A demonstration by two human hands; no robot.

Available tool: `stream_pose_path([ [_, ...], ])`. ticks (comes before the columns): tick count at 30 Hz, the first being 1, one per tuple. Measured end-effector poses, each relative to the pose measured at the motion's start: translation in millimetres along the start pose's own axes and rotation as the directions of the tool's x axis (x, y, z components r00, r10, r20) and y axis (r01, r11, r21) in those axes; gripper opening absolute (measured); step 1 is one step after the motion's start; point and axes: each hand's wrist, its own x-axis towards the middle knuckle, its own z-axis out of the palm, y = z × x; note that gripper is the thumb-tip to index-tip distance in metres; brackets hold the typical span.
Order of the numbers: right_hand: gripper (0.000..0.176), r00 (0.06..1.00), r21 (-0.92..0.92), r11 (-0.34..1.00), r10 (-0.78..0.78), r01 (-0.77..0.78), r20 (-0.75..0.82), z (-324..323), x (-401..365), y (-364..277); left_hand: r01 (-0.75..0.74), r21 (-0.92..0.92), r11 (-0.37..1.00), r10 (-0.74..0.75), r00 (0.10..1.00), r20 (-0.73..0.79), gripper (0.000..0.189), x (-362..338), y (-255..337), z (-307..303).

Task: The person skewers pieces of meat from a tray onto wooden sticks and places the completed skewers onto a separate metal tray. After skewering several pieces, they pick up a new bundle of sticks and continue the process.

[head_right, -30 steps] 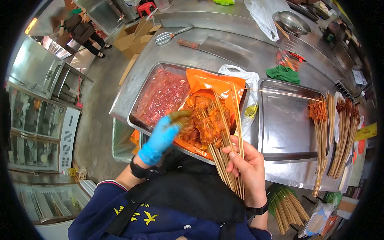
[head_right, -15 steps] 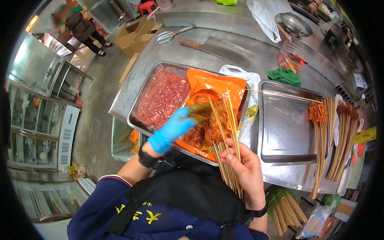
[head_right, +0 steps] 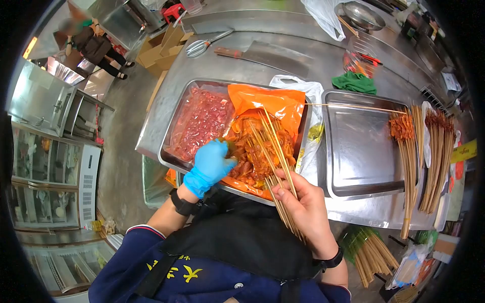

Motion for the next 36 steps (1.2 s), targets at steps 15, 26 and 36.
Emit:
stream_pose_path([
  [15,0.032,0.999,0.006,1.0,-0.017,0.017,0.031,-2,3,3,0.003,0.14,0.99,-0.016,0.996,0.093,0.025,14,-2,5],
  [26,0.032,0.998,-0.01,1.0,-0.009,0.009,0.056,0,4,3,0.34,-0.94,-0.025,-0.154,0.928,0.34,0.028,-11,-35,-18],
  [36,0.033,0.98,-0.005,0.998,0.067,-0.067,0.186,8,0,-1,0.123,-0.99,-0.073,-0.147,0.98,0.132,0.027,6,1,-28],
])
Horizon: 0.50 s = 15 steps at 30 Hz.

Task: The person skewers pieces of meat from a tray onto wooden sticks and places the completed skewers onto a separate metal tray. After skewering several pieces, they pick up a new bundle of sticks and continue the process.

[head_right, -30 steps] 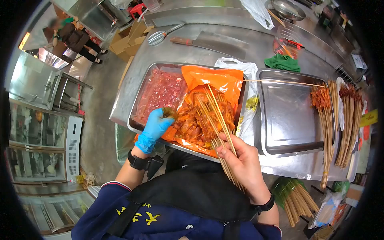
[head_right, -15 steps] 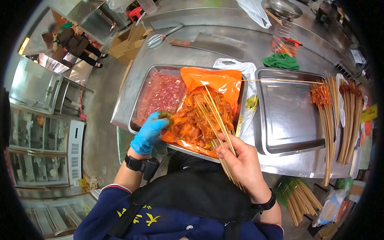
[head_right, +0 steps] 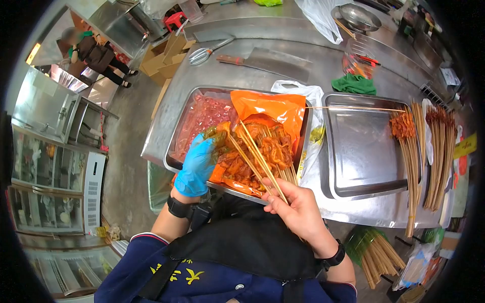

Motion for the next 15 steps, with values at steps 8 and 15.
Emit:
stream_pose_path([
  [8,0.033,1.0,-0.047,0.999,-0.022,0.023,0.019,1,3,3,-0.167,-0.111,0.98,0.155,0.981,-0.115,0.026,2,-3,18],
  [15,0.033,1.0,-0.047,0.999,-0.014,0.013,-0.027,-1,2,3,-0.223,-0.043,0.974,0.218,0.97,-0.106,0.025,-11,5,33],
])
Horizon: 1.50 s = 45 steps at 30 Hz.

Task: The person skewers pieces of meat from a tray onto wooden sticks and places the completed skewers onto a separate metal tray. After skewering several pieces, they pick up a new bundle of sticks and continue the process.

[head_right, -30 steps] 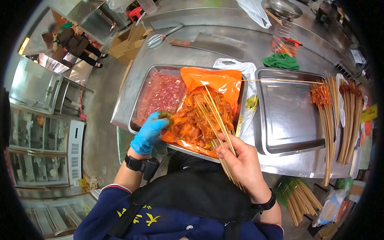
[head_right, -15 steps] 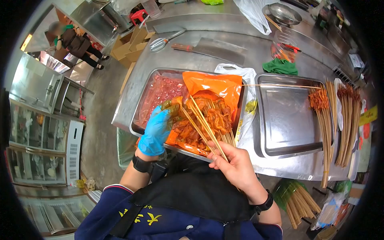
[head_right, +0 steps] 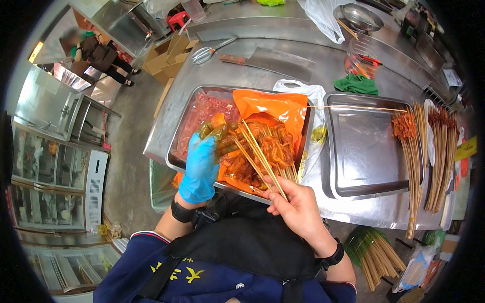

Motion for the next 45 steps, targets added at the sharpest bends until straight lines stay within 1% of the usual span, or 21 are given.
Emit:
stream_pose_path([
  [1,0.033,1.0,0.001,1.0,0.0,0.0,-0.002,0,0,1,-0.062,0.048,0.997,0.062,0.998,0.005,0.023,-1,-1,2],
  [2,0.034,1.0,0.012,1.0,0.001,-0.001,-0.005,-1,0,1,-0.062,0.048,0.997,0.061,0.998,0.008,0.023,-2,-3,4],
  [4,0.034,1.0,0.021,1.0,0.002,-0.002,-0.004,0,0,1,-0.306,0.155,0.939,0.299,0.952,0.067,0.021,-5,-7,9],
  [6,0.033,1.0,0.045,0.999,0.01,-0.01,-0.01,1,0,1,-0.258,0.155,0.954,0.258,0.966,0.017,0.022,-11,-11,14],
  [8,0.033,1.0,0.058,0.998,0.003,-0.002,-0.014,1,0,4,-0.313,0.271,0.91,0.318,0.948,0.028,0.023,-17,-15,16],
  [12,0.033,1.0,0.08,0.997,0.009,-0.007,-0.021,2,1,5,-0.262,0.21,0.942,0.259,0.965,0.041,0.021,-17,-20,15],
  [16,0.032,0.999,0.068,0.997,0.033,-0.031,-0.032,4,2,4,-0.292,0.207,0.934,0.286,0.956,0.059,0.02,-15,-34,4],
  [18,0.032,0.999,0.08,0.996,0.027,-0.024,-0.032,3,1,3,-0.176,0.158,0.972,0.172,0.984,0.037,0.021,-15,-34,-1],
  [21,0.032,0.999,0.075,0.997,0.026,-0.023,-0.042,2,1,1,-0.167,0.136,0.976,0.161,0.986,0.051,0.025,-7,-32,-8],
  [24,0.033,0.998,0.08,0.996,0.032,-0.028,-0.049,1,1,0,-0.184,0.209,0.96,0.17,0.982,0.083,0.03,3,-25,-20],
  [25,0.033,0.998,0.079,0.996,0.034,-0.03,-0.046,1,0,1,-0.164,0.1,0.981,0.16,0.986,0.048,0.032,4,-22,-21],
  [26,0.032,0.999,0.077,0.997,0.032,-0.03,-0.027,1,1,1,-0.165,0.101,0.981,0.162,0.986,0.046,0.032,5,-17,-21],
  [28,0.032,1.0,0.074,0.997,0.027,-0.026,-0.007,1,2,2,-0.003,-0.068,0.998,0.005,1.0,0.029,0.032,8,-6,-18],
  [30,0.032,0.999,0.085,0.996,0.037,-0.038,0.009,1,3,2,0.015,-0.085,0.996,-0.014,1.0,0.011,0.029,15,-9,-22],
  [32,0.033,0.999,0.087,0.996,0.036,-0.036,0.005,-1,3,2,0.088,0.008,0.996,-0.089,0.993,0.072,0.023,20,-8,-24],
  [33,0.033,0.999,0.092,0.995,0.037,-0.038,0.01,-1,3,2,0.089,0.007,0.996,-0.089,0.993,0.074,0.023,20,-10,-21],
  [35,0.033,0.999,0.095,0.995,0.038,-0.039,0.017,-1,3,2,-0.041,0.066,0.997,0.045,0.996,-0.071,0.018,18,-13,-14],
  [36,0.033,0.999,0.099,0.994,0.039,-0.041,0.02,-1,3,2,-0.042,0.066,0.997,0.046,0.996,-0.073,0.018,18,-10,-13],
  [38,0.034,0.999,0.096,0.994,0.043,-0.045,0.02,-1,3,2,0.009,0.105,0.994,0.008,0.987,-0.161,0.018,21,-7,-13],
  [41,0.034,0.998,0.082,0.995,0.054,-0.056,0.035,0,3,-2,-0.062,0.061,0.996,0.071,0.987,-0.147,0.018,25,-12,-21],
  [45,0.034,0.996,0.055,0.996,0.066,-0.069,0.057,1,4,-1,-0.03,0.062,0.998,0.039,0.989,-0.139,0.017,17,-13,-14],
])
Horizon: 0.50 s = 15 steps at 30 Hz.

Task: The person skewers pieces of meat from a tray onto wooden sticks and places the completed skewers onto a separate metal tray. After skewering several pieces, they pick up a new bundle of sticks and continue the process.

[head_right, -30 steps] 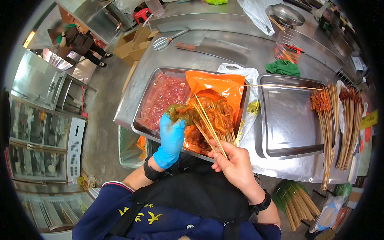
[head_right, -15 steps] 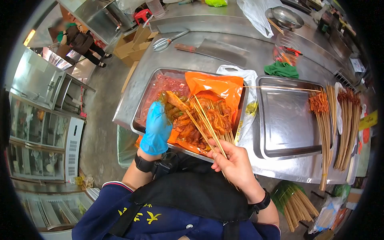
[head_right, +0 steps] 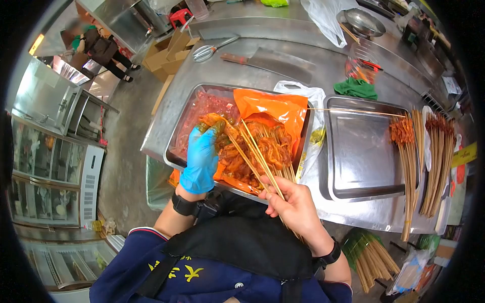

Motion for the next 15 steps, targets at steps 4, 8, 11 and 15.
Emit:
stream_pose_path([
  [4,0.034,0.999,0.046,0.999,-0.011,0.013,-0.037,-1,0,1,0.022,-0.046,0.999,-0.02,0.999,0.048,0.019,-8,6,9],
  [8,0.034,0.999,0.054,0.998,-0.016,0.018,-0.031,0,-1,4,-0.077,-0.021,0.997,0.078,0.993,0.086,0.021,-11,1,7],
  [11,0.034,0.999,0.039,0.999,-0.015,0.016,-0.039,1,-1,2,-0.201,0.155,0.967,0.176,0.971,0.159,0.024,-20,5,13],
  [15,0.034,0.998,0.012,1.0,-0.016,0.016,-0.054,3,-1,3,-0.306,0.168,0.937,0.271,0.941,0.2,0.025,-38,-16,14],
])
